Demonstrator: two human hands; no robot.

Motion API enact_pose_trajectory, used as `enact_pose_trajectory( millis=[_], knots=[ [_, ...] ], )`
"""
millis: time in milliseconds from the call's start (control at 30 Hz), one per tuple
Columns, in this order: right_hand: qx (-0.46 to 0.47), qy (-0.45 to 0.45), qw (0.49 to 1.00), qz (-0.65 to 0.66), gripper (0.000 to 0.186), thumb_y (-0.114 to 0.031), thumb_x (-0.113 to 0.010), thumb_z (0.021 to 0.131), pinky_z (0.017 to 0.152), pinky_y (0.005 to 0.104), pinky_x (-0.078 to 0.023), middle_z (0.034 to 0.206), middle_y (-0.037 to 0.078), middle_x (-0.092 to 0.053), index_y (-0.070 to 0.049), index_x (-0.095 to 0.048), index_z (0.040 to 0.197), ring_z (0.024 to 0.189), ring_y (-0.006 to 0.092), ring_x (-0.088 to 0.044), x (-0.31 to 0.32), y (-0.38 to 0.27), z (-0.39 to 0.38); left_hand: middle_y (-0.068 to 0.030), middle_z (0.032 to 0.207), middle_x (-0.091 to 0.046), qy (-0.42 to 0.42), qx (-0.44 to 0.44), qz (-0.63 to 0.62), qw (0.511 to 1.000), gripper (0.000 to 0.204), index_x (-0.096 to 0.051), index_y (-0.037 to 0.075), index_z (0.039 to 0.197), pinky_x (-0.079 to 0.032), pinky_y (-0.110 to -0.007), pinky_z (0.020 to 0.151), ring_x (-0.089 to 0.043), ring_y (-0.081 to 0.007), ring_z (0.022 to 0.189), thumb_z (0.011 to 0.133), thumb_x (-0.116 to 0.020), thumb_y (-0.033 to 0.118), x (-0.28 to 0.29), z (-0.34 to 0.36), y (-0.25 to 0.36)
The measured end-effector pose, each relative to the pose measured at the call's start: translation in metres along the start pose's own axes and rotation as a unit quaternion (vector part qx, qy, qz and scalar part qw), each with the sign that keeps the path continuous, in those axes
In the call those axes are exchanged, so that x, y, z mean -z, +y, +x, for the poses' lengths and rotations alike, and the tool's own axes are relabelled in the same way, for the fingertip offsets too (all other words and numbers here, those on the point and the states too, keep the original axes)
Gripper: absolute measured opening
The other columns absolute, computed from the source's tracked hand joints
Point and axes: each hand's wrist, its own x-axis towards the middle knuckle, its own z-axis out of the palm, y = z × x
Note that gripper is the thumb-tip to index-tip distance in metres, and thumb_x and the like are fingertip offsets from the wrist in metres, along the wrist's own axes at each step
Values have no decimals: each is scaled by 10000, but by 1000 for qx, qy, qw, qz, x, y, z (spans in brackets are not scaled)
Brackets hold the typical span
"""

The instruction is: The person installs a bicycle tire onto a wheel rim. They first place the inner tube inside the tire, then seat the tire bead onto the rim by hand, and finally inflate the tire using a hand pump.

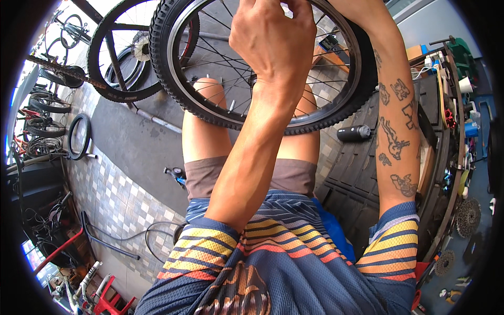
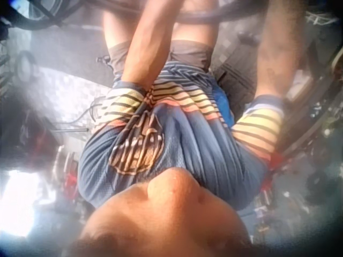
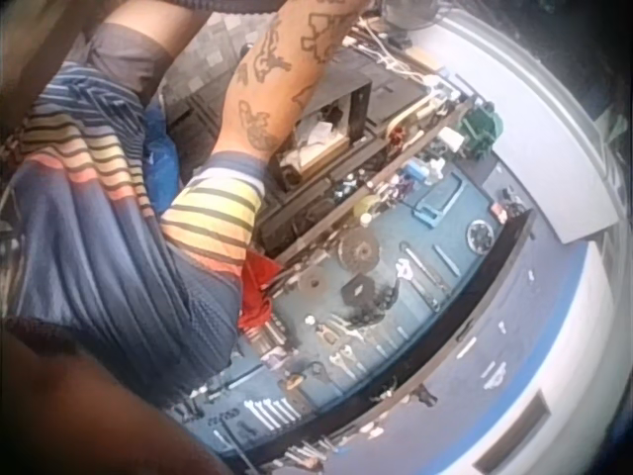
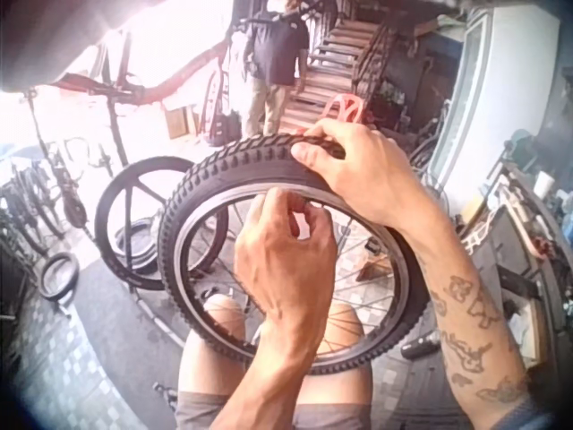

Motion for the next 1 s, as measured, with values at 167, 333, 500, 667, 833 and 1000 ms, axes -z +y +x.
enact_pose_trajectory(
  millis=[167, 333, 500, 667, 833, 1000],
  knots=[
    [10, 9, 1000, -8, 460, -413, -647, 1089, 969, 448, -590, 1183, 211, -815, -8, -753, 1279, 1092, 340, -795, -1, 2, -1, -117, 747, -599, 5, -24, -30, 999, 149, -624, 53, 840, -483, -476, 625, -609, -334, 648, 869, -768, 77, -6, -5, -2],
    [8, 11, 1000, 2, 460, -415, -659, 1082, 977, 452, -585, 1207, 219, -809, -10, -749, 1279, 1116, 356, -790, -3, 10, 1, -108, 840, -718, -64, -13, -151, 986, 171, -727, -9, 911, -566, -326, 665, -703, -176, 707, 1015, -753, 124, -2, -33, -7],
    [39, 51, 998, -10, 478, -425, -672, 1075, 989, 459, -580, 1212, 243, -799, 3, -746, 1276, 1160, 386, -774, -5, 18, -2, -105, 745, -612, -116, 38, -145, 982, 243, -634, 31, 846, -458, -420, 560, -564, -287, 564, 1038, -726, 148, 16, -43, -33],
    [85, 112, 990, -12, 492, -451, -697, 1075, 938, 432, -604, 1144, 238, -813, 21, -779, 1185, 1096, 358, -799, -12, 9, -2, -71, 901, -701, 50, -112, -105, 987, 318, -701, 17, 1237, -505, -332, 667, -636, -201, 736, 959, -823, 111, 28, -7, -40],
    [212, 119, 963, 117, 601, -582, -700, 1067, 682, 351, -541, 837, 111, -767, 1, -803, 962, 755, 179, -720, 10, -16, 5, -133, 1063, -722, 48, -312, 41, 948, 526, -697, 17, 1314, -537, -423, 958, -695, -308, 1013, 845, -904, 136, 88, 73, -27],
    [213, 90, 968, 96, 546, -483, -693, 1099, 550, 316, -449, 644, 30, -624, -19, -739, 816, 580, 119, -584, 8, -39, 11, -89, 1079, -792, -408, -34, -85, 909, 454, -716, -7, 1342, -577, -319, 862, -740, -169, 949, 945, -861, 159, 133, 145, 5]
  ],
)
